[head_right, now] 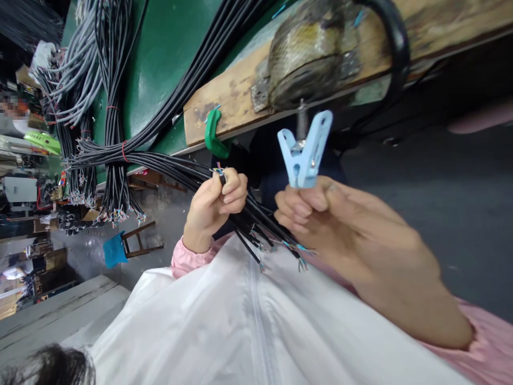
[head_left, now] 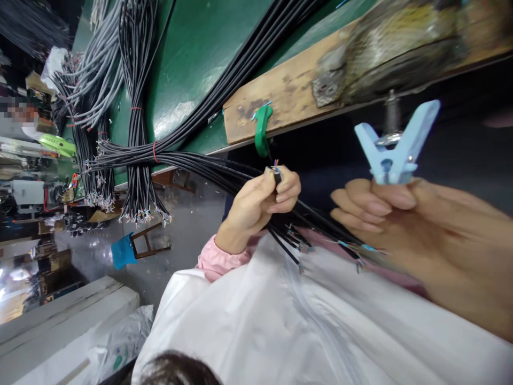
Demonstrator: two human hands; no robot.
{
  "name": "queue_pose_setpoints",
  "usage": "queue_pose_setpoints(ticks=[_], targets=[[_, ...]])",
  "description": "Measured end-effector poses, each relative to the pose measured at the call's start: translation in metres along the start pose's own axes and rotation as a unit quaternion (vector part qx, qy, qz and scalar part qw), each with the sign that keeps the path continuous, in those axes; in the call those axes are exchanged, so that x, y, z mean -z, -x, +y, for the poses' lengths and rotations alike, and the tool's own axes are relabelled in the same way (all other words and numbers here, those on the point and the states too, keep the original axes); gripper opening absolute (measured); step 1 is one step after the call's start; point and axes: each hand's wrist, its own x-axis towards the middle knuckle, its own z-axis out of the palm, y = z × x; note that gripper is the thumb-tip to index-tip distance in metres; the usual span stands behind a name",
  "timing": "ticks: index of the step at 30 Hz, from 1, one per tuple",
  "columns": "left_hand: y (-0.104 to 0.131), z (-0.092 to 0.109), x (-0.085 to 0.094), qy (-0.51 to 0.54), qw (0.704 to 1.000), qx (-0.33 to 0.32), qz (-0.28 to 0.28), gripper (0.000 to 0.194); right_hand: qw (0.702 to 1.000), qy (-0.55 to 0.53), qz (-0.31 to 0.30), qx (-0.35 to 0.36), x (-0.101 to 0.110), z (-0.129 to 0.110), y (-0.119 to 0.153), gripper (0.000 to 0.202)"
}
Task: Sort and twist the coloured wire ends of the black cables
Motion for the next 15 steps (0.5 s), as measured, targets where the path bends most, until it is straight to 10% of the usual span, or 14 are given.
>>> queue_pose_setpoints(ticks=[15], targets=[[0.002,0.012,0.0,0.142,0.987,0.066,0.042,0.05,0.999,-0.016,-0.015,-0.027,-0.011,0.009,0.005,0.067]])
